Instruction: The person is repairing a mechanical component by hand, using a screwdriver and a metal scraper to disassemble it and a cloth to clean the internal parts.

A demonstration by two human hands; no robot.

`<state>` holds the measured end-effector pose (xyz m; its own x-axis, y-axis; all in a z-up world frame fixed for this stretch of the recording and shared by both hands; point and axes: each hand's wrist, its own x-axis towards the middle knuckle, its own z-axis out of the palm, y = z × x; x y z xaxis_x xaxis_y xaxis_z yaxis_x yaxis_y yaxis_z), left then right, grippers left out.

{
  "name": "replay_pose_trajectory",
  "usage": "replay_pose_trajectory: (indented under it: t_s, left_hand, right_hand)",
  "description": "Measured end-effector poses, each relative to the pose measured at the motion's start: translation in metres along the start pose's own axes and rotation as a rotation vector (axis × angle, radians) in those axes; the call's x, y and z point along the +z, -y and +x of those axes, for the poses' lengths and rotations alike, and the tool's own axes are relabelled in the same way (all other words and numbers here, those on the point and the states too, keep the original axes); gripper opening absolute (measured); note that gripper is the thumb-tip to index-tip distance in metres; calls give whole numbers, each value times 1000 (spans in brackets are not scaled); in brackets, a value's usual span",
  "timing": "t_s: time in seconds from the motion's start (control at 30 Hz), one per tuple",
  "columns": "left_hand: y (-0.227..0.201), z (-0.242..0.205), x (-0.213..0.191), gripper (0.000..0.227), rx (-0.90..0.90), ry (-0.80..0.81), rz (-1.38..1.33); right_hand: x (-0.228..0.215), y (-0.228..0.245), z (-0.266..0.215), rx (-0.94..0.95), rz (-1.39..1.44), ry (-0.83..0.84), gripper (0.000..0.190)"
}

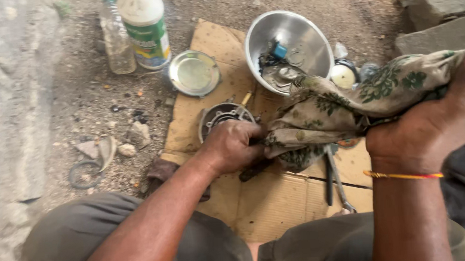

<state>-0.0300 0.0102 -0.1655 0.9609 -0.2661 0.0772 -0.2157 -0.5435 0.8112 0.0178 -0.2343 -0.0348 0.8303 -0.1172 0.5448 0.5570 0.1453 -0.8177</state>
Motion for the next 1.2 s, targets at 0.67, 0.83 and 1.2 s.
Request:
replay_pose_trajectory:
  t_s: [0.67, 0.83, 1.2]
  left_hand:
    - [-12, 15, -24, 28, -379, -266, -357]
    - [-15, 9, -4, 25, -240, -252, -134]
    - [-24, -1, 6, 44, -155, 293, 281]
  right_hand:
    - [-50, -35, -4, 306, 524, -216, 47]
    - [-49, -42, -3, 257, 483, -180, 46]
    - [-73, -40, 10, 378, 569, -401, 45]
